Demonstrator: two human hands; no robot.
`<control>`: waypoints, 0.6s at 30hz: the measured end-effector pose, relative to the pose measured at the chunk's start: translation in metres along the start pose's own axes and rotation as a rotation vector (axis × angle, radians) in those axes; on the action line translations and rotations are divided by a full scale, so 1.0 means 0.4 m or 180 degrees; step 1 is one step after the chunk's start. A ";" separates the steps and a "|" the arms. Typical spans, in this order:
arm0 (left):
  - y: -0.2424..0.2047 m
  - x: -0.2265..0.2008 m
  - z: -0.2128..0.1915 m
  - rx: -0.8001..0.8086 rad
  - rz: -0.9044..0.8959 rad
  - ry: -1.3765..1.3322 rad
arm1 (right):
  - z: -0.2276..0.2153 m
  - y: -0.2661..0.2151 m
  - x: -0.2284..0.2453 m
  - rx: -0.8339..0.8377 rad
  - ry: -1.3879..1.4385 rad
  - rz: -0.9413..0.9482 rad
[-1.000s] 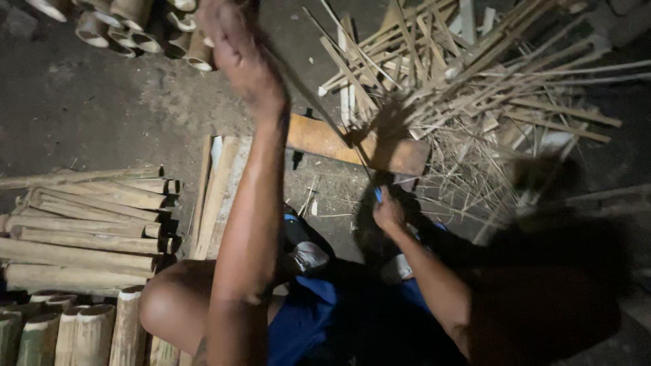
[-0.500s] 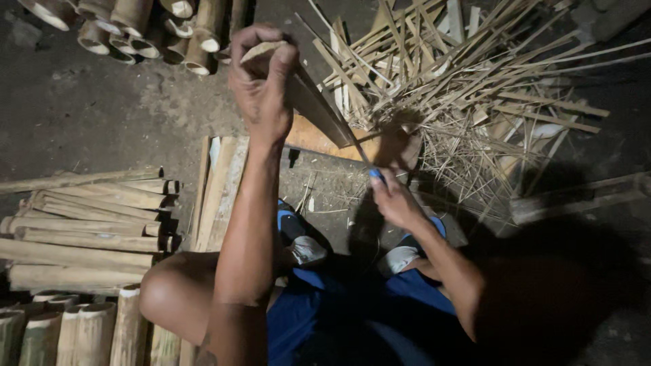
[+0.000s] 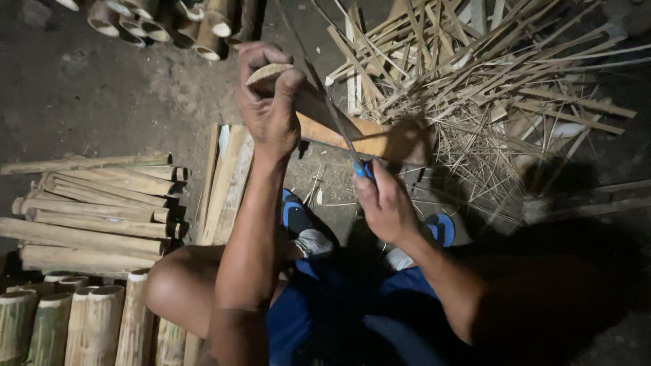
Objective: The person sits on the floor and uses a knife to split bamboo poles into thin strips. They repeatedly pick up bamboo pieces, split them on a wooden block, and place the resulting strips aside.
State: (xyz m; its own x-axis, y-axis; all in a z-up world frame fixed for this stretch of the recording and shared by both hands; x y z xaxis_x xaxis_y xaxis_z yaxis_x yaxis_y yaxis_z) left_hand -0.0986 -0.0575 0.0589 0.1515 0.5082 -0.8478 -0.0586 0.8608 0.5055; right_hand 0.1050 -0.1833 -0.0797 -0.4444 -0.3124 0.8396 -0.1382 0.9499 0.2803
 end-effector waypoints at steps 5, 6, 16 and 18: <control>0.028 0.010 -0.012 -0.0034 -0.0134 -0.0423 | 0.149 -0.030 -0.452 0.0110 -0.0859 0.1085; 0.037 0.006 -0.010 -0.0019 -0.0085 -0.0423 | 0.160 -0.044 -0.534 0.0267 -0.0948 0.1528; 0.034 0.007 0.035 -0.0471 0.0254 -0.0668 | 0.163 -0.013 -0.305 -0.0091 -0.0260 0.0570; 0.042 0.013 0.021 -0.0657 0.0357 -0.0419 | 0.192 -0.007 -0.286 -0.0313 -0.0056 0.0314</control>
State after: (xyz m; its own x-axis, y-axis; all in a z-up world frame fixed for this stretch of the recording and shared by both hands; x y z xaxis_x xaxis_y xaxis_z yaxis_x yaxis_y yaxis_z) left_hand -0.0905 -0.0406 0.0643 0.2588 0.6045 -0.7534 -0.2802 0.7934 0.5404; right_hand 0.0880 -0.1497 -0.2123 -0.4672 -0.2164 0.8573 -0.0061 0.9704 0.2416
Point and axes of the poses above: each hand's wrist, its own y-axis towards the middle knuckle, its own z-axis out of the palm, x = y × z, the point moved 6 cm from there along y, towards the middle knuckle, and after that the axes turned 11 degrees about -z, right-handed, at the moved point
